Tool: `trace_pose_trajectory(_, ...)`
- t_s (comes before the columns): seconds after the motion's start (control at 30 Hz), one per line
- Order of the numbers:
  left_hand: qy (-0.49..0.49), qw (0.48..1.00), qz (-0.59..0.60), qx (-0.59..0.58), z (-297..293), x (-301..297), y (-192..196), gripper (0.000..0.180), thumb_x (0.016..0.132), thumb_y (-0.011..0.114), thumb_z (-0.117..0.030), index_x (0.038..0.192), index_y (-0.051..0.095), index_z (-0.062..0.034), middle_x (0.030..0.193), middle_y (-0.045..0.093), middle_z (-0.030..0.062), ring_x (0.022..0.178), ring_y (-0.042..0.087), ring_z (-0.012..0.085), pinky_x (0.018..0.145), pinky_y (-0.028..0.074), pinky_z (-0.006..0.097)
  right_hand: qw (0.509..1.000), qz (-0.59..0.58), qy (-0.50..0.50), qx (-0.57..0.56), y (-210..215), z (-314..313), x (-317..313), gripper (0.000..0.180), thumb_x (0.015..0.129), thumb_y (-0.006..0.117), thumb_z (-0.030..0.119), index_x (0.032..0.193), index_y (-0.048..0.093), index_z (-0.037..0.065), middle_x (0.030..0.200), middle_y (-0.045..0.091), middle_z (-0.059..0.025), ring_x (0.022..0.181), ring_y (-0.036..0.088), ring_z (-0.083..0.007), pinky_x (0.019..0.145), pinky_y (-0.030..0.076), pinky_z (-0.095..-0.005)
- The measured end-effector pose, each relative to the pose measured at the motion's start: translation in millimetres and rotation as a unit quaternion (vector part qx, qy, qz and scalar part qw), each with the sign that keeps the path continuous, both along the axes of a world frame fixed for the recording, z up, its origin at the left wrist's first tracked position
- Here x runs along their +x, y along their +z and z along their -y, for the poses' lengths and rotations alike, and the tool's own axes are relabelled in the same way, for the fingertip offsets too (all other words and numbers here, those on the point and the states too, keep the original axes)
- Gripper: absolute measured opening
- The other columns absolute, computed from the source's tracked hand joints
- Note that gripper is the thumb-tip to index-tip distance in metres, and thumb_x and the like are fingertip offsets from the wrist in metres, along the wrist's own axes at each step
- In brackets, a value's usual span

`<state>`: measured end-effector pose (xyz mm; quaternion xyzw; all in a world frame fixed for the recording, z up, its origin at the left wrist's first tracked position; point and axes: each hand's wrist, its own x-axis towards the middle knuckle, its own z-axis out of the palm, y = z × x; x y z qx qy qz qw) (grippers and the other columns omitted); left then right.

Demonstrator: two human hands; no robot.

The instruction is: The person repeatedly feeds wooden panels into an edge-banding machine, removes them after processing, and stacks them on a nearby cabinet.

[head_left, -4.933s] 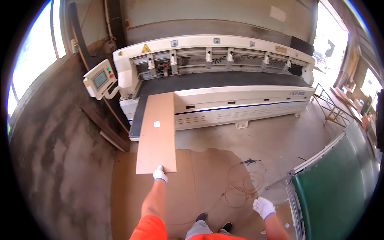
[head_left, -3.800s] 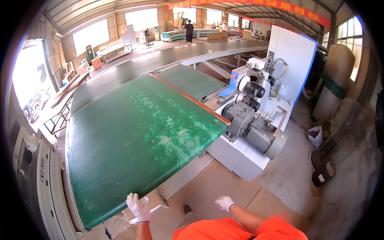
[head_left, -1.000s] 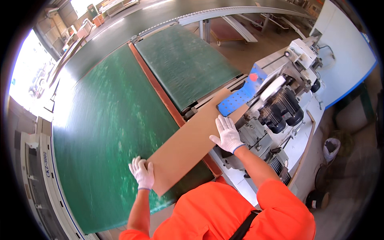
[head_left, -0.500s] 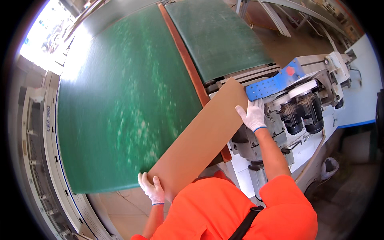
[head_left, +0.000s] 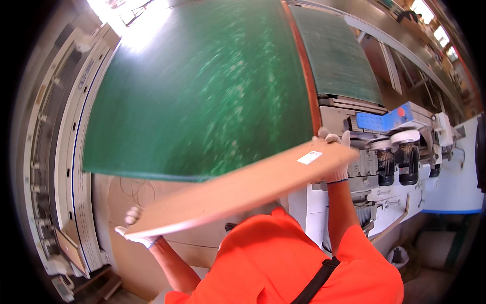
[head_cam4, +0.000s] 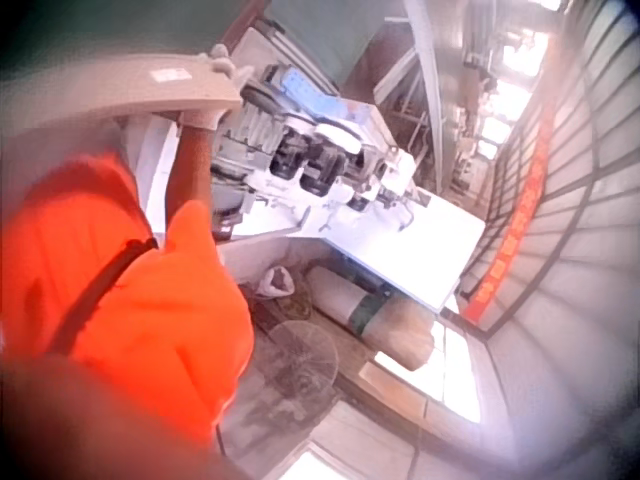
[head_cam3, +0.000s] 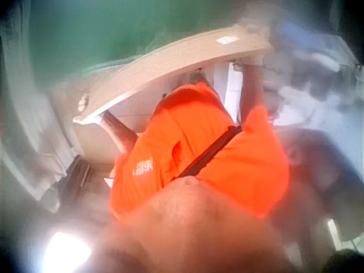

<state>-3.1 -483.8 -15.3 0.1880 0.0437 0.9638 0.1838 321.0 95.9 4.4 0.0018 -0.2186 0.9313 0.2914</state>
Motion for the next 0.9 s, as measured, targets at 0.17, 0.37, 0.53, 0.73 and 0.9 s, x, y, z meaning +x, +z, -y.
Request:
trace_pose_trajectory(0.17, -0.006, 0.970, 0.002, 0.243, 72, 19, 52, 0.070, 0.106, 0.032, -0.056, 0.161, 0.032, -0.0121, 0.170, 0.024, 0.0116, 0.157, 0.022, 0.0279, 0.126, 0.025, 0.045, 0.986, 0.160, 0.038, 0.041, 70, 115, -82, 0.052, 0.098, 0.057, 0.025, 0.142, 0.050, -0.002, 0.137, 0.060, -0.0186, 0.123, 0.062, -0.0289, 0.105, 0.051, -0.0414)
trace_pose_trajectory(0.37, 0.507, 0.783, 0.256, -0.256, 223, 79, 34, 0.077, 0.104, 0.030, -0.063, 0.157, 0.036, -0.0079, 0.161, 0.036, 0.0133, 0.147, 0.035, 0.0313, 0.123, 0.030, 0.047, 0.901, 0.270, 0.301, 0.155, 61, 260, -121, 0.064, 0.085, 0.062, 0.020, 0.141, 0.049, -0.008, 0.129, 0.066, -0.0194, 0.111, 0.070, -0.0295, 0.097, 0.057, -0.0405)
trace_pose_trajectory(0.53, 0.413, 0.843, 0.328, -0.108, 225, 188, 3, 0.046, 0.105, 0.054, -0.039, 0.135, 0.054, -0.0050, 0.139, 0.059, 0.0083, 0.134, 0.051, 0.0270, 0.118, 0.037, 0.048, 0.830, 0.250, 0.459, 0.191, 22, 390, -154, 0.065, 0.077, 0.064, 0.009, 0.139, 0.053, -0.009, 0.128, 0.067, -0.0181, 0.113, 0.069, -0.0306, 0.097, 0.057, -0.0414)
trace_pose_trajectory(0.73, 0.451, 0.787, 0.366, -0.210, 216, 273, 18, 0.055, 0.096, 0.059, -0.008, 0.148, 0.042, -0.0050, 0.148, 0.051, 0.0124, 0.137, 0.050, 0.0319, 0.117, 0.039, 0.052, 0.703, 0.208, 0.669, 0.121, -8, 549, -160, 0.062, 0.081, 0.068, -0.002, 0.141, 0.051, -0.004, 0.132, 0.064, -0.0148, 0.118, 0.066, -0.0308, 0.101, 0.055, -0.0458)
trace_pose_trajectory(0.9, 0.505, 0.669, 0.478, -0.263, 225, 331, 13, 0.050, 0.094, 0.064, 0.000, 0.141, 0.045, 0.0002, 0.133, 0.061, 0.0142, 0.119, 0.063, 0.0302, 0.104, 0.052, 0.047, 0.585, 0.198, 0.771, 0.153, -27, 652, -135, 0.052, 0.090, 0.064, -0.005, 0.140, 0.051, -0.004, 0.131, 0.064, -0.0180, 0.117, 0.067, -0.0340, 0.094, 0.060, -0.0496)
